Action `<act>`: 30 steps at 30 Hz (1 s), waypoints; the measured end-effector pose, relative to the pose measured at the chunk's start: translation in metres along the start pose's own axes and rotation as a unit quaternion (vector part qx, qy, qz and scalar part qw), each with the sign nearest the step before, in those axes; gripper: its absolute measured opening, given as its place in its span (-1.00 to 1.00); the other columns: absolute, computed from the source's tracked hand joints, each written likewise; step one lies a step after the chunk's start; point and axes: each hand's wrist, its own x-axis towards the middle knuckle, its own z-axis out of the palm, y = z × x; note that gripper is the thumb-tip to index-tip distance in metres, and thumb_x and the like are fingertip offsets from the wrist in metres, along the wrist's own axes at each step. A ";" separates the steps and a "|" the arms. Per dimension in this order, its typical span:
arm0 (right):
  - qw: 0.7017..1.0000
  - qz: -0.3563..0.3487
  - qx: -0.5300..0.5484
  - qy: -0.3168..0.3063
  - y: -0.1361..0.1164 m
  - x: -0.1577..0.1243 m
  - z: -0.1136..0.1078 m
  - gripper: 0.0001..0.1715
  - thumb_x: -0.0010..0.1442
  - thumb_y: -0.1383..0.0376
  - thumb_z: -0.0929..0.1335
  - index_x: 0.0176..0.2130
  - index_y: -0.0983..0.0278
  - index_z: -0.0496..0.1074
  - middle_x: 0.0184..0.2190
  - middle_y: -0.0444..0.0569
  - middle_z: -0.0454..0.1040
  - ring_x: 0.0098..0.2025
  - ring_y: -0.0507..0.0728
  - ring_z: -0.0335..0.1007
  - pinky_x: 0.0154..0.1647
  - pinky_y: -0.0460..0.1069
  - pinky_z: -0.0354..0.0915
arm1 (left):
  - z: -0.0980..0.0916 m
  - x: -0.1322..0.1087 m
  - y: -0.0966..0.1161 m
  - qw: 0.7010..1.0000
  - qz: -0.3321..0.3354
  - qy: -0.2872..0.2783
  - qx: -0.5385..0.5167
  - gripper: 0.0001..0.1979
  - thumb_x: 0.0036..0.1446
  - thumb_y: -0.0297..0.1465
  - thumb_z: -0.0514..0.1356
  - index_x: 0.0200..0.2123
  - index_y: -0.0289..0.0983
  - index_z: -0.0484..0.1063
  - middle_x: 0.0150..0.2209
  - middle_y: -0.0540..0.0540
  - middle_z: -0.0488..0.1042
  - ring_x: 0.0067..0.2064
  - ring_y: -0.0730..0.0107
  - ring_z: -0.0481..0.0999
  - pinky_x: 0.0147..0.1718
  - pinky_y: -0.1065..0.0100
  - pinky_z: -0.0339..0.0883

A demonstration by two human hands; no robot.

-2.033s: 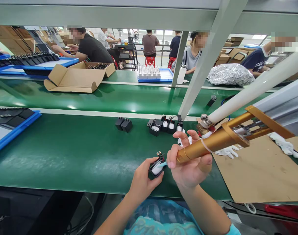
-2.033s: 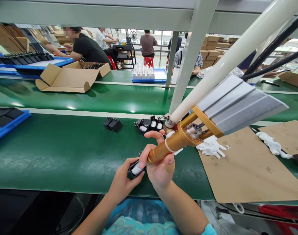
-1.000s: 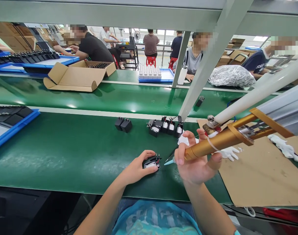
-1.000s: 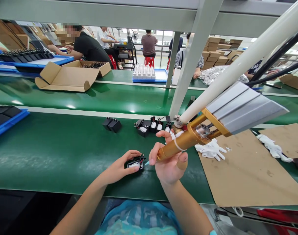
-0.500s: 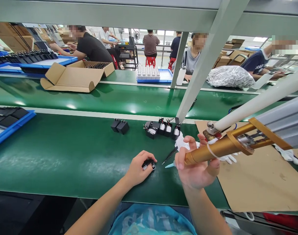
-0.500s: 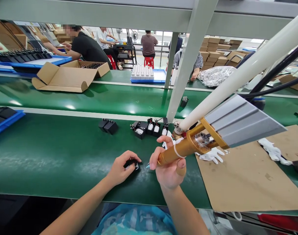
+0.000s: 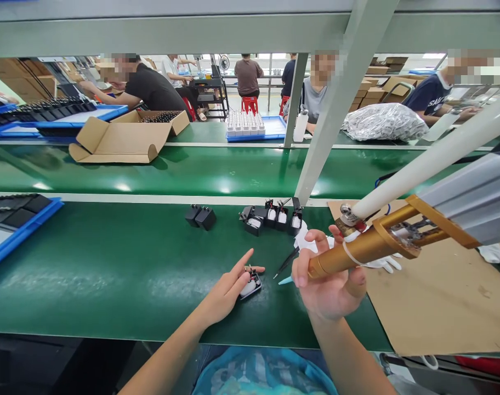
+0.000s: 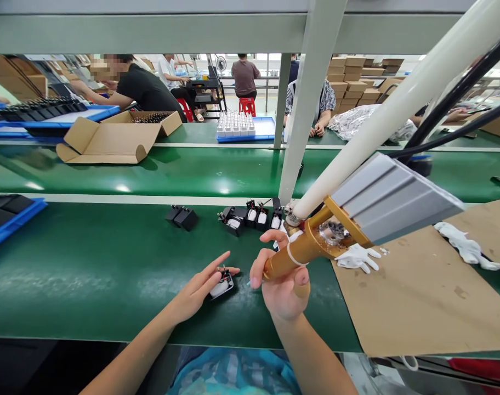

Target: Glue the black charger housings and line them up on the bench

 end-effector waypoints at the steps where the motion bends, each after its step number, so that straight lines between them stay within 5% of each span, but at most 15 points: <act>1: 1.000 0.000 0.002 0.000 0.000 0.000 0.000 -0.56 0.13 -0.11 0.18 -0.14 0.06 0.34 -0.15 -0.08 0.32 -0.69 -0.06 0.22 -0.75 -0.05 0.12 | -0.001 0.001 -0.001 0.999 -0.016 -0.013 -0.027 -0.52 0.32 -0.30 -0.05 0.28 -0.09 0.09 0.04 -0.12 0.49 -0.03 0.26 0.50 -0.02 0.18 0.36; 4: 1.000 -0.001 0.013 -0.003 0.000 0.000 0.001 -0.57 0.13 -0.09 0.19 -0.14 0.07 0.36 -0.16 -0.08 0.32 -0.68 -0.06 0.24 -0.73 -0.05 0.12 | -0.004 0.002 0.000 0.996 -0.027 -0.046 -0.077 -0.55 0.27 -0.24 0.05 0.21 -0.13 0.25 0.04 -0.14 0.49 0.03 0.22 0.48 0.00 0.18 0.35; 11: 1.000 0.002 0.025 -0.013 0.001 -0.001 -0.002 -0.54 0.14 -0.08 0.19 -0.08 0.06 0.36 -0.15 -0.07 0.31 -0.66 -0.05 0.26 -0.71 -0.04 0.10 | 0.002 0.002 0.000 0.992 -0.072 -0.039 -0.100 -0.54 0.33 -0.17 -0.10 0.24 -0.11 0.20 0.02 -0.07 0.51 0.05 0.27 0.47 0.12 0.11 0.24; 14: 0.999 0.000 0.031 -0.015 0.001 -0.001 -0.002 -0.54 0.14 -0.07 0.20 -0.07 0.06 0.36 -0.16 -0.08 0.31 -0.66 -0.05 0.26 -0.72 -0.05 0.09 | 0.005 0.001 0.000 0.994 -0.049 -0.044 -0.083 -0.60 0.33 -0.20 -0.09 0.04 -0.17 0.44 -0.03 -0.09 0.54 0.01 0.25 0.49 0.05 0.18 0.31; 18: 1.000 -0.009 0.021 -0.017 0.001 0.000 -0.001 -0.55 0.14 -0.08 0.21 -0.08 0.06 0.35 -0.16 -0.08 0.32 -0.67 -0.05 0.26 -0.73 -0.06 0.09 | 0.009 -0.005 0.003 0.995 0.039 0.021 0.086 -0.71 0.29 -0.28 0.03 -0.03 -0.16 0.46 -0.13 -0.09 0.55 -0.10 0.29 0.52 -0.09 0.27 0.39; 22: 1.000 -0.018 0.001 -0.011 0.003 0.001 -0.002 -0.54 0.14 -0.10 0.20 -0.08 0.06 0.33 -0.17 -0.08 0.34 -0.69 -0.06 0.23 -0.76 -0.06 0.09 | 0.020 -0.016 0.001 0.948 0.154 0.100 0.259 -0.73 0.23 -0.36 0.12 -0.01 -0.17 0.42 -0.14 -0.11 0.51 -0.15 0.30 0.50 -0.20 0.30 0.42; 30: 0.999 -0.018 0.020 -0.022 0.004 0.001 -0.004 -0.56 0.15 -0.08 0.21 -0.10 0.08 0.36 -0.16 -0.08 0.33 -0.67 -0.06 0.26 -0.75 -0.07 0.10 | 0.037 -0.017 -0.011 0.921 0.192 0.183 0.286 -0.87 0.19 -0.43 0.16 -0.16 -0.25 0.35 -0.19 -0.11 0.52 -0.17 0.34 0.52 -0.20 0.35 0.43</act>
